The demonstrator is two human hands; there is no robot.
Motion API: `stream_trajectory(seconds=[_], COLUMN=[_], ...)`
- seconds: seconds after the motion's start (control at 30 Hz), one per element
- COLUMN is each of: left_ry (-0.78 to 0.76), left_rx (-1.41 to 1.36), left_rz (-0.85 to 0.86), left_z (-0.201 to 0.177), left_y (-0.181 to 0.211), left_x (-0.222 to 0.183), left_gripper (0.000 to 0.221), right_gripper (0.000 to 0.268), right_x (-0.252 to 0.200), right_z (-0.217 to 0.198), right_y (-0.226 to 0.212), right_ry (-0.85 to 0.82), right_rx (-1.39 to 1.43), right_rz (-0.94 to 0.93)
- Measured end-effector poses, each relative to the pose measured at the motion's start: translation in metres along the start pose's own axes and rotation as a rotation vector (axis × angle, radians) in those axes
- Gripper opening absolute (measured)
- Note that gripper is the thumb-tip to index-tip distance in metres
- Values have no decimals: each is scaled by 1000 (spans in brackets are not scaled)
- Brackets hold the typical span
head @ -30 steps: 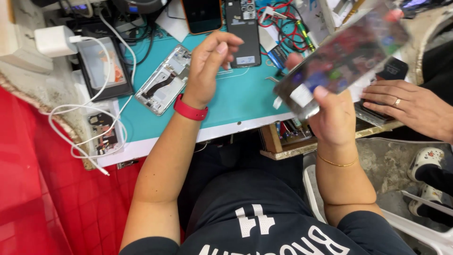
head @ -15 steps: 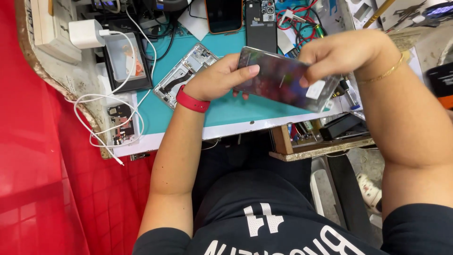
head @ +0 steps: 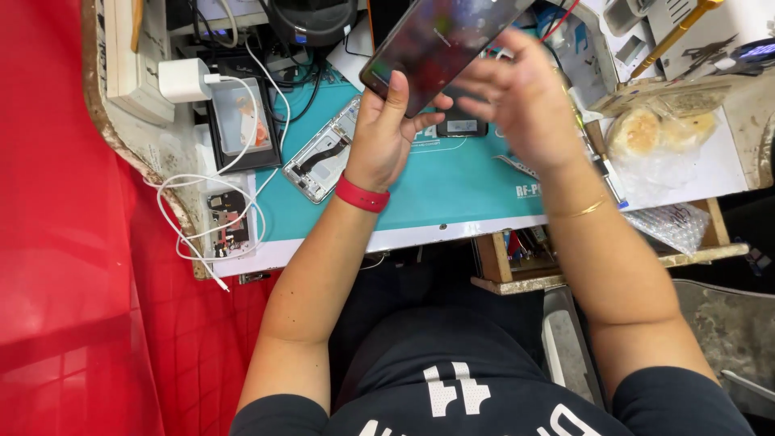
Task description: Repairing a smartphone by unscrewing internal components, testing a new screen, and applying adhesive for reassembly.
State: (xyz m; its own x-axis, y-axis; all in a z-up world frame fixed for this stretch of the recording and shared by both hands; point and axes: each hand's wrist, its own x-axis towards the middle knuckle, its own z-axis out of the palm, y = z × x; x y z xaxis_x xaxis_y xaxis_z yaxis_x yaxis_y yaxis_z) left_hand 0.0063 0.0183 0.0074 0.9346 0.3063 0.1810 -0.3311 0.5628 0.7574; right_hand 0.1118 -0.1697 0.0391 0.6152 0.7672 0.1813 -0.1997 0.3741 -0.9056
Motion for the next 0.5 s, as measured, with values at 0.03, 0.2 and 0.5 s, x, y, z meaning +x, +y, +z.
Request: stream_trajectory(seconds=[0.03, 0.2, 0.5], left_ry=[18, -25, -259], left_rx=[15, 99, -155], left_rz=[18, -44, -508], left_z=[-1, 7, 15], left_y=[-6, 0, 18], left_x=[1, -4, -5], left_gripper=[47, 50, 73], right_gripper=[45, 32, 47], right_x=[0, 0, -17], right_z=[25, 55, 28], right_y=[3, 6, -6], right_ry=[30, 312, 56], right_rx=[-140, -588, -531], right_rz=[-71, -314, -145])
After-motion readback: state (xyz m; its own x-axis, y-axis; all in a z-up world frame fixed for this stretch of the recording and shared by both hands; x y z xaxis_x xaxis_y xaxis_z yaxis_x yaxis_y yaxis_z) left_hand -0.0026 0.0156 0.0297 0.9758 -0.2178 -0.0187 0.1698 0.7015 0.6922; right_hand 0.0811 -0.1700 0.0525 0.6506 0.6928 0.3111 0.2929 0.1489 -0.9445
